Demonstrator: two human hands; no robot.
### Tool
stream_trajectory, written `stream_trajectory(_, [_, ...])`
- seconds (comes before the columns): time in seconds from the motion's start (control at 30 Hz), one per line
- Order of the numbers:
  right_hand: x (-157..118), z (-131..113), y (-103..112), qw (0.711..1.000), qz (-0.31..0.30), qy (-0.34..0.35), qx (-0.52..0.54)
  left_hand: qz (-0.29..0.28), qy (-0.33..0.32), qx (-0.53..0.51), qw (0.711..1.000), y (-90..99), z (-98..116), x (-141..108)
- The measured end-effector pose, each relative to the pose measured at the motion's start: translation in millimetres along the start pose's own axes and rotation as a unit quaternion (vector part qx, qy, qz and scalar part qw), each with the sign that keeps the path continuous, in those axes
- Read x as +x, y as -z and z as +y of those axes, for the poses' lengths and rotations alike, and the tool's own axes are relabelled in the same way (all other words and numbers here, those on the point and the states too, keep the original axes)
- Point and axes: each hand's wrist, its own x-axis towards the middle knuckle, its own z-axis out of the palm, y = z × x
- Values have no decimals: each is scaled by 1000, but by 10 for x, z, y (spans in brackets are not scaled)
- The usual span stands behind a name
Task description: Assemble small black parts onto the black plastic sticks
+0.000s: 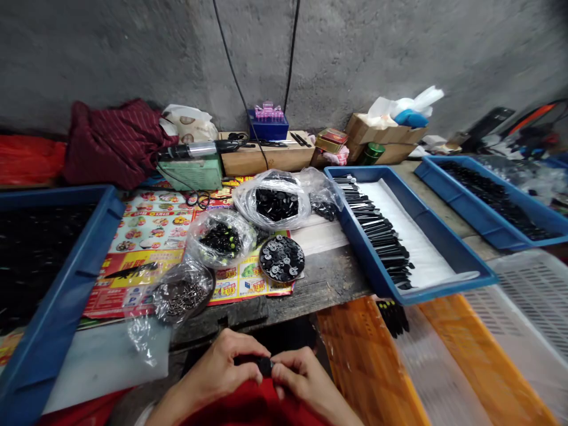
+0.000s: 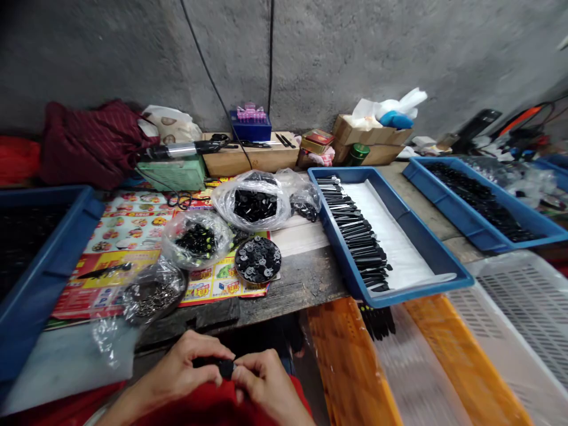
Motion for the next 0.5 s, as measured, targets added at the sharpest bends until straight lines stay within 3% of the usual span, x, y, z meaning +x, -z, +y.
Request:
stream_trajectory(0.2, [10,-50,-7,1000,-6,7,-10,5,24,30,999,-15,59,-17])
stream_trajectory(0.3, [30,-33,-29,1000,-3,-13,6,26,28,24,999,91,113,-86])
stream_trajectory(0.4, [70,25,-35,1000,3,-25,-12,159,43,52,985,417,57,-254])
stream_trajectory(0.5, [110,80,-39,999,8,-29,-29,335,83,170,923,806,-146,-478])
